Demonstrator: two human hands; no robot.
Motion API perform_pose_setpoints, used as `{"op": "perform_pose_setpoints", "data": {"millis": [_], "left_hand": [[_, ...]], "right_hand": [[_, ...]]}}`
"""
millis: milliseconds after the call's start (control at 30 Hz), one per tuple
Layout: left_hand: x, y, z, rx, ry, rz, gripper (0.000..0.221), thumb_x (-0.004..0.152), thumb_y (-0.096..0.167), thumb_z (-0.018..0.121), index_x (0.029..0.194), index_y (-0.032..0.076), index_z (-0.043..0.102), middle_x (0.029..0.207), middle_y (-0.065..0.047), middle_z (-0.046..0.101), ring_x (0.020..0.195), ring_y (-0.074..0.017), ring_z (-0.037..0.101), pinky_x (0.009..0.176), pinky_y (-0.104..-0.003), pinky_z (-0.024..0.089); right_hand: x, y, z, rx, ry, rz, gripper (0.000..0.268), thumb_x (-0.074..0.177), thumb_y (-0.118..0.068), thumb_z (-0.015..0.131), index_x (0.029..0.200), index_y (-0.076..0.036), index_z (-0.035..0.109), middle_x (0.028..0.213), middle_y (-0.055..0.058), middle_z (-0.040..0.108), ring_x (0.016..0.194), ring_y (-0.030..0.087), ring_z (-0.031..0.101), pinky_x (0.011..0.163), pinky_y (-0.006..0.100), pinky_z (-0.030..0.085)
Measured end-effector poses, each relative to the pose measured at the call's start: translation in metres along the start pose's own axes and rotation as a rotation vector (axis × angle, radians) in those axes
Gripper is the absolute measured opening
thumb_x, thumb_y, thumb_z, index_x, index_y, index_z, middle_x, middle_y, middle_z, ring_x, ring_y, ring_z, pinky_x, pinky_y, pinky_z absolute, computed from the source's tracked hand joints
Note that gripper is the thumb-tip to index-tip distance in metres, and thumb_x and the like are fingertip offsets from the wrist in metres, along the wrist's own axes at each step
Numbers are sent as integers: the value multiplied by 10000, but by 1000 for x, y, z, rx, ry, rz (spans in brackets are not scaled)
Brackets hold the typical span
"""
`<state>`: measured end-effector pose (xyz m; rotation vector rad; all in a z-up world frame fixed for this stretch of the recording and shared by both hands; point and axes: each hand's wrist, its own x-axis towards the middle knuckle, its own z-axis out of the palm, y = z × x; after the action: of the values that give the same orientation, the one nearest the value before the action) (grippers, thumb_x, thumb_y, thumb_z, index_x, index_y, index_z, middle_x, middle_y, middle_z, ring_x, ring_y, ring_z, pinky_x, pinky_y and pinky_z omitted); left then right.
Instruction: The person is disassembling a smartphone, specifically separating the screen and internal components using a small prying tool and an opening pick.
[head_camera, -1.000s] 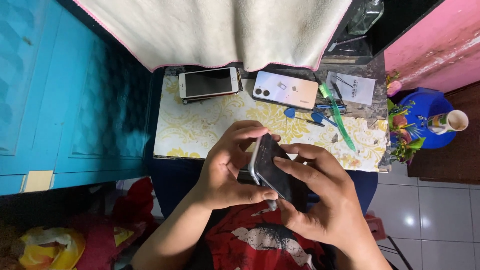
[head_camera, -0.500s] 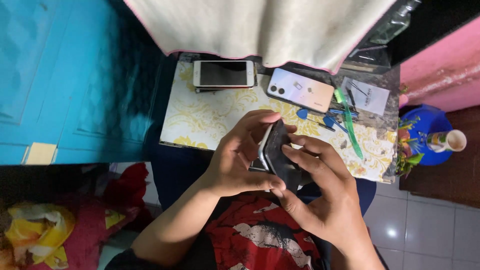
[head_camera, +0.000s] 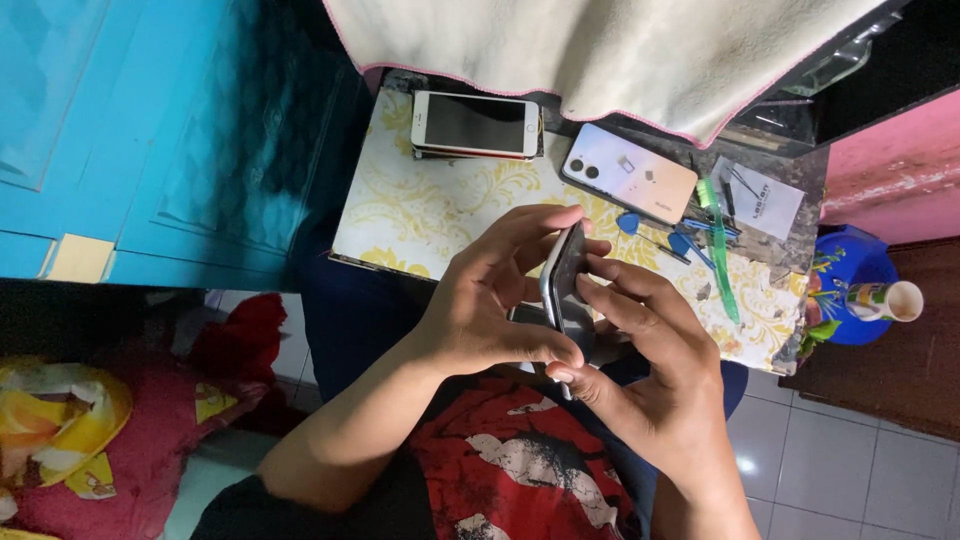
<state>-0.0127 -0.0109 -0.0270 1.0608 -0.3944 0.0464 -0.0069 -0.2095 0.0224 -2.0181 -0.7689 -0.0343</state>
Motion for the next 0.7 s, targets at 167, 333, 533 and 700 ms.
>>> {"op": "perform_pose_setpoints", "data": {"millis": [167, 333, 533, 700], "left_hand": [[0, -6, 1, -79, 1, -2, 850, 841, 197, 890, 1558, 123, 440, 1492, -34, 522, 1453, -260, 571, 1100, -395, 632], [-2, -15, -1, -147, 18, -40, 856, 849, 153, 881, 1573, 110, 427, 1530, -44, 530, 1474, -269, 552, 1149, -396, 601], [2, -22, 10, -106, 206, -125, 762, 904, 295, 835, 1544, 118, 461, 1486, -105, 565, 1336, -279, 641, 1033, -349, 607], [18, -32, 14, -595, 673, -261, 663, 837, 266, 807, 1415, 105, 526, 1223, -168, 639, 960, -297, 705, 748, -376, 597]], "right_hand": [[-1, -2, 6, -13, 38, 16, 600, 836, -307, 793, 1342, -36, 614, 1384, 229, 607, 1358, 365, 636, 1071, 405, 575], [-2, 2, 12, 3, 63, 64, 597, 852, -316, 788, 1364, -68, 604, 1384, 207, 526, 1228, 281, 649, 846, 300, 688], [5, 5, 21, -115, 62, 79, 628, 907, -428, 695, 1384, -28, 614, 1175, 152, 521, 1084, 256, 590, 671, 276, 593], [10, 5, 23, -113, 91, -175, 498, 1051, -428, 419, 1119, 0, 663, 1191, 189, 708, 1138, 353, 691, 992, 464, 530]]}}
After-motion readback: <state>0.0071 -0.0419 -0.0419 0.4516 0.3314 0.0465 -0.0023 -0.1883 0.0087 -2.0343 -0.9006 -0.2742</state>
